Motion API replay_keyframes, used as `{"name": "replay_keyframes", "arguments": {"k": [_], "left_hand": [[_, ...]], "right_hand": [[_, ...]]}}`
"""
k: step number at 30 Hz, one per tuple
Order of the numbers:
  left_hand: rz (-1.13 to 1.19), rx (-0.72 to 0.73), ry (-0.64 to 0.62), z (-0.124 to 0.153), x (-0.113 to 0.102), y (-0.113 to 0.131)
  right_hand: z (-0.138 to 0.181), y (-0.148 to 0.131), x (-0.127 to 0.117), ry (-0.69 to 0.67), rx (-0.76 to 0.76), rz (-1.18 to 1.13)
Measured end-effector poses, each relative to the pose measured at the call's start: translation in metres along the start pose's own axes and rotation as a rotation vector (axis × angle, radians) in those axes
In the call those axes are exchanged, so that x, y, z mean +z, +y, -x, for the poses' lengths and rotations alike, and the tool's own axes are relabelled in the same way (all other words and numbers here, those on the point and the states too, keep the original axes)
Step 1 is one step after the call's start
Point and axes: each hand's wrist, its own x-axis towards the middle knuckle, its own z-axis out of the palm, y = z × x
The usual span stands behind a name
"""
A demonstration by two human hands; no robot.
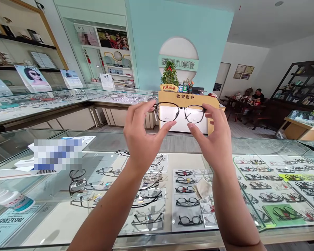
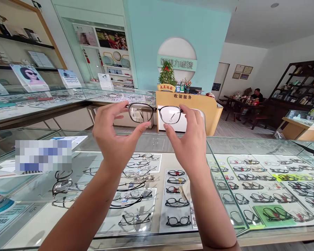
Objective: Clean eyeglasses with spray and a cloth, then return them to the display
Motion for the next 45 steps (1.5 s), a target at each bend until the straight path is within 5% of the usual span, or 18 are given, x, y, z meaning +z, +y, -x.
{"name": "replay_keyframes", "arguments": {"k": [19, 45], "left_hand": [[-0.092, 0.194, 0.076, 0.003, 0.002, 0.002], [0.128, -0.229, -0.127, 0.008, 0.015, -0.01]], "right_hand": [[0.002, 0.002, 0.003, -0.009, 0.035, -0.012], [0.001, -0.01, 0.002, 0.076, -0.031, 0.056]]}}
